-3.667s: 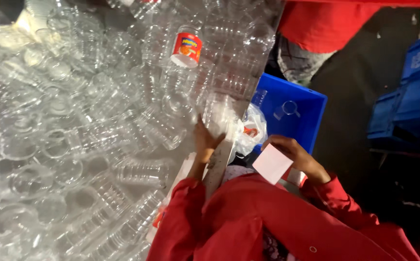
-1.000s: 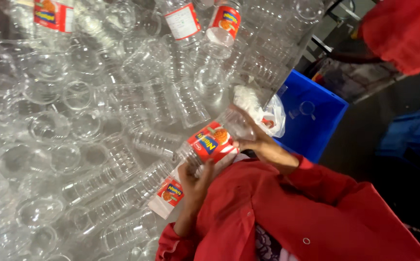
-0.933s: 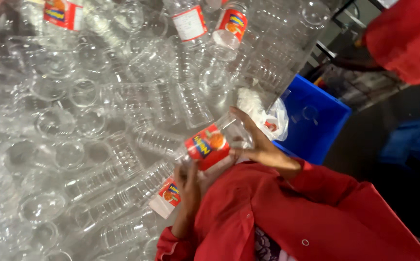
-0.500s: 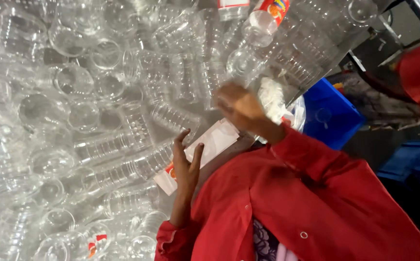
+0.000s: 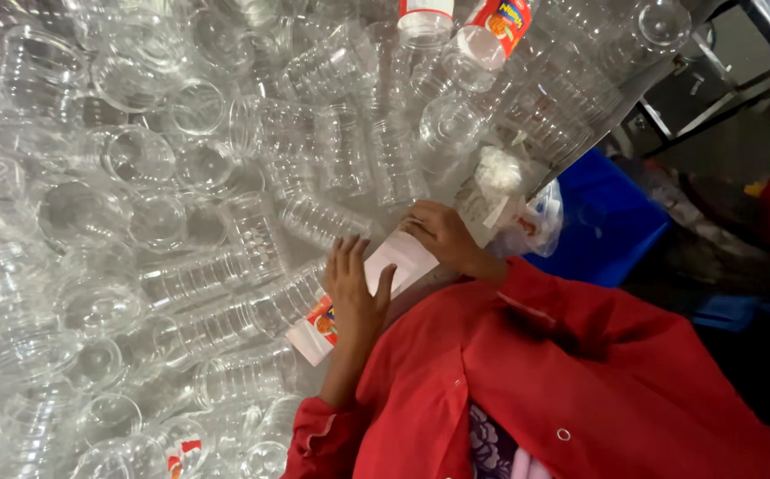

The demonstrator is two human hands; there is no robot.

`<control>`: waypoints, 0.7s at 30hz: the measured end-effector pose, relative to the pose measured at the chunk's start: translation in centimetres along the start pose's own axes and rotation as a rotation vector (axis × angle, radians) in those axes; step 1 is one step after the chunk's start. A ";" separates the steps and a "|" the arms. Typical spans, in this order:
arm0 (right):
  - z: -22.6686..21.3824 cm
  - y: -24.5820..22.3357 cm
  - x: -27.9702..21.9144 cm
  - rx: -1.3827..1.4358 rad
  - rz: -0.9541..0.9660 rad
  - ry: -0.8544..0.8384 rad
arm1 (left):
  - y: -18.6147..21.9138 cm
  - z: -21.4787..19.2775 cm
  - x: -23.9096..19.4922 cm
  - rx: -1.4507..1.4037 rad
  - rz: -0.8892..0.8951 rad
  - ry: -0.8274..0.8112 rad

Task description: The person applies adhesive labels to clear plastic jars by hand, picking up each jar individually and pressing the label onto its side surface before returning it to the table.

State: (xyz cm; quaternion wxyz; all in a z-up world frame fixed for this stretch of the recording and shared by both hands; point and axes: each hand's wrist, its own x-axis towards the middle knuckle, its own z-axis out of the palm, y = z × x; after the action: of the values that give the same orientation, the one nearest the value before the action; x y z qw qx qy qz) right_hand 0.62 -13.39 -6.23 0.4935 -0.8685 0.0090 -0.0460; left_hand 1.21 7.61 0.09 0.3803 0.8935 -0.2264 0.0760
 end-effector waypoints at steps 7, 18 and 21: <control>-5.8 -8.0 -1.5 0.344 -0.107 -0.123 | 3.8 -1.6 2.6 -0.425 -0.006 -0.060; -8.6 -11.2 -3.3 -0.084 -0.479 0.150 | 6.0 -1.3 2.5 -0.627 -0.064 -0.242; -7.8 -12.2 -4.6 -0.353 -0.550 0.267 | 6.1 -0.9 2.7 -0.610 -0.060 -0.255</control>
State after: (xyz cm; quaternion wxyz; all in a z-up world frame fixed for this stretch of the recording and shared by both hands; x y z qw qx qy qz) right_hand -5.00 -13.48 7.88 0.2992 -0.8966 -0.1531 -0.2883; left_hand 0.78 3.58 5.46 0.6009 0.7472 -0.2579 -0.1188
